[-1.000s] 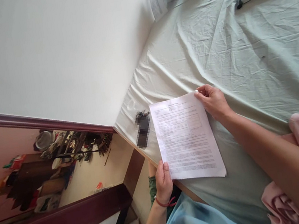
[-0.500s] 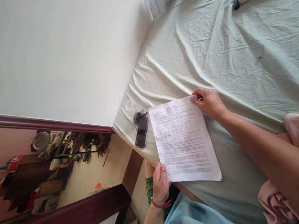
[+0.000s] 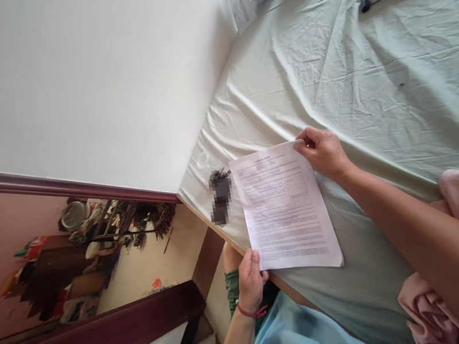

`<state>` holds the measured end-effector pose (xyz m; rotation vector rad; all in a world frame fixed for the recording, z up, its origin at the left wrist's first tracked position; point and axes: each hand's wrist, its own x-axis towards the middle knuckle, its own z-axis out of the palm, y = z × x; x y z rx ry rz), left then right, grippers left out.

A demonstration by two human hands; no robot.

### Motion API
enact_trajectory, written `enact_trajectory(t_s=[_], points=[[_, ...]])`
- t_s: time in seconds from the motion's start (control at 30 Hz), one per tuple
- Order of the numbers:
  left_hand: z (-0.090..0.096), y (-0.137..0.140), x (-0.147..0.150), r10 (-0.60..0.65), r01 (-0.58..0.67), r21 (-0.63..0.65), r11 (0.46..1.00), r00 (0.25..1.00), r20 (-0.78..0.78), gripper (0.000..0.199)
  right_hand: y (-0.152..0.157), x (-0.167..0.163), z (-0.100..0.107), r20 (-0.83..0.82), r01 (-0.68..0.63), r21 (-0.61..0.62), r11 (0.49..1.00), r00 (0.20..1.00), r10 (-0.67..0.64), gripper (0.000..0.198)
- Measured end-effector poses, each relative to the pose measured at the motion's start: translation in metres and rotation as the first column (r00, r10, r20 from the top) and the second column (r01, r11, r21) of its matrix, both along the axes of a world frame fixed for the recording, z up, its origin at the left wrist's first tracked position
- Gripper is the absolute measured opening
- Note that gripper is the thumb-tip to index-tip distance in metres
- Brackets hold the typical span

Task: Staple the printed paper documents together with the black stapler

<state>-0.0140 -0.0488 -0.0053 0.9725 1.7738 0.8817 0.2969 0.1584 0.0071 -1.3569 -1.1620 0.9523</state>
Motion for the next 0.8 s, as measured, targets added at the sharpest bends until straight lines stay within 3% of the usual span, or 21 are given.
enact_trajectory(t_s=[0.47, 0.8], points=[[-0.001, 0.001, 0.005, 0.08, -0.079, 0.017, 0.997, 0.997, -0.011, 0.077, -0.001, 0.0, 0.005, 0.127, 0.1, -0.009, 0.995, 0.987, -0.098, 0.008], [-0.002, 0.0, 0.005, 0.057, -0.057, 0.024, 0.998, 0.998, 0.0, 0.075, -0.005, 0.001, 0.008, 0.175, 0.027, -0.014, 1.0, 0.984, -0.024, 0.007]])
